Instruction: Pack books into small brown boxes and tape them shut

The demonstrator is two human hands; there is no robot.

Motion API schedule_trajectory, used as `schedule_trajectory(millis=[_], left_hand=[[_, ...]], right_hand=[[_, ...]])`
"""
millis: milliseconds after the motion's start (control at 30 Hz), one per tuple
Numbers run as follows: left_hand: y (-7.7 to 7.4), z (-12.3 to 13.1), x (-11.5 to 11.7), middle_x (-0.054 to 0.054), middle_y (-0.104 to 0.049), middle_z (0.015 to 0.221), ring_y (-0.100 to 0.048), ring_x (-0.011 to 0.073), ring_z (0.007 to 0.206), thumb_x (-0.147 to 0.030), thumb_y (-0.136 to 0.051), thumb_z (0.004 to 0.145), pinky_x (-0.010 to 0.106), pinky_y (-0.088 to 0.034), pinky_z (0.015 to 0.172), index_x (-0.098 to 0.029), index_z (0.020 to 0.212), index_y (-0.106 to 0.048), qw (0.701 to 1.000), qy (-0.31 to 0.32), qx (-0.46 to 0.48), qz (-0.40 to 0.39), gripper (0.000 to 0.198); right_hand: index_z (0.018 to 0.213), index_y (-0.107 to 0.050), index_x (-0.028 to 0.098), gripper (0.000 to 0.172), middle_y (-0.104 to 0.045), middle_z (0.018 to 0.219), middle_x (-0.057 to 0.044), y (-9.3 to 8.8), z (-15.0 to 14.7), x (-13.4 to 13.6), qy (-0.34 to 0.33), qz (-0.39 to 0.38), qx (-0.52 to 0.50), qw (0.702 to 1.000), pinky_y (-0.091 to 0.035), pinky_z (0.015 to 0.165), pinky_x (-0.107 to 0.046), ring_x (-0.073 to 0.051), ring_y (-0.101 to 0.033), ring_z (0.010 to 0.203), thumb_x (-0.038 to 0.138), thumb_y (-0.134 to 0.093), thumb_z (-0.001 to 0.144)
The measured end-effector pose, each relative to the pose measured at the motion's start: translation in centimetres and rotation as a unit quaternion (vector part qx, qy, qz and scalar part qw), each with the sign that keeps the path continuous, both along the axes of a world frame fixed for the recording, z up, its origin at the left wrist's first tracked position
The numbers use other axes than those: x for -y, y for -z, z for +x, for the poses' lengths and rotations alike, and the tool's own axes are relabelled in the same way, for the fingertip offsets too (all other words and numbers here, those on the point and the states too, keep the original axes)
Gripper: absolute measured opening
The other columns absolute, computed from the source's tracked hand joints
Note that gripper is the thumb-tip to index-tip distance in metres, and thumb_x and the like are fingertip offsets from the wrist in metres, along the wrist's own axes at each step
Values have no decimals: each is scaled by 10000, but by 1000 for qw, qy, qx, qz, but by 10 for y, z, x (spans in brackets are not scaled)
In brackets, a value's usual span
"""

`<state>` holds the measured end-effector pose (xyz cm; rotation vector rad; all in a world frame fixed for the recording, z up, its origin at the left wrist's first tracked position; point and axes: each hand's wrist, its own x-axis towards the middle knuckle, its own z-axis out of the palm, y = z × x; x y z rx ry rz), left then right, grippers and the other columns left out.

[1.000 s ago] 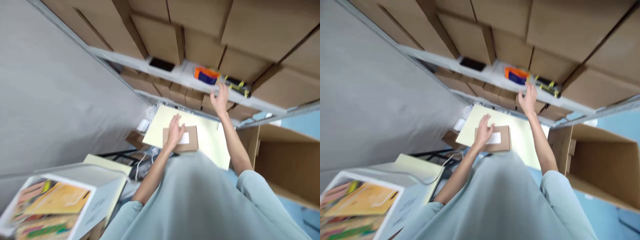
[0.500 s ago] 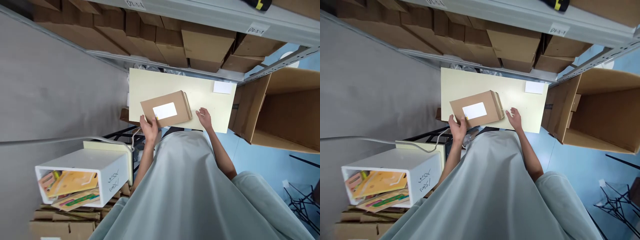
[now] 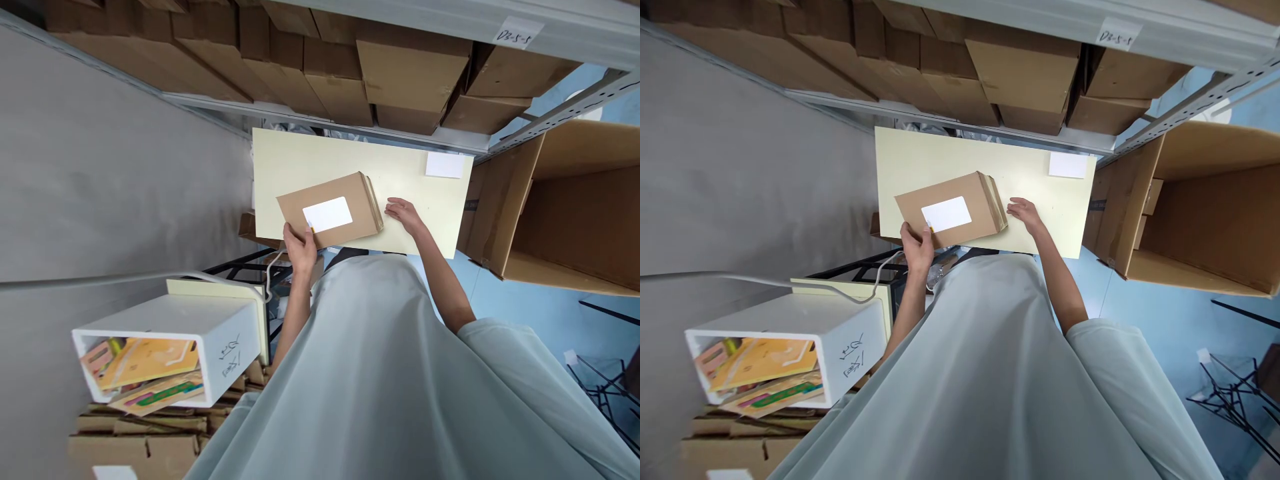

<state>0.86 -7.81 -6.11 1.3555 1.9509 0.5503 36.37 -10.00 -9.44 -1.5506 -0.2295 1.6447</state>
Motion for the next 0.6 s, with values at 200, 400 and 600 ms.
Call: schedule_trajectory(millis=[200, 400, 600], left_hand=[[3, -1, 1, 246, -421, 1719, -405, 301, 1631, -542, -633, 1045, 444, -289, 1377, -103, 1665, -333, 1000, -7, 0, 0, 817], [0, -2, -1, 251, -452, 1699, -444, 305, 1608, -485, -664, 1030, 441, -327, 1361, -105, 1640, -362, 1000, -5, -10, -6, 779], [-7, -1, 1, 225, -491, 1684, -467, 298, 1595, -382, -716, 990, 423, -360, 1342, -141, 1593, -416, 1000, 12, -23, 16, 716]], right_hand=[[1015, -770, 229, 226, -805, 1028, -39, -1, 2, 0, 30, 29, -64, 997, -567, 1150, -379, -205, -781, 1055, 344, -877, 852], [979, -755, 265, 354, -762, 912, 6, 6, -5, -9, 7, 79, -83, 993, -543, 1124, -345, -171, -744, 990, 487, -944, 779], [1044, -689, 309, 452, -753, 1151, 2, 15, -33, -21, 59, 88, -46, 993, -544, 1088, -327, -181, -706, 1167, 641, -869, 796]])
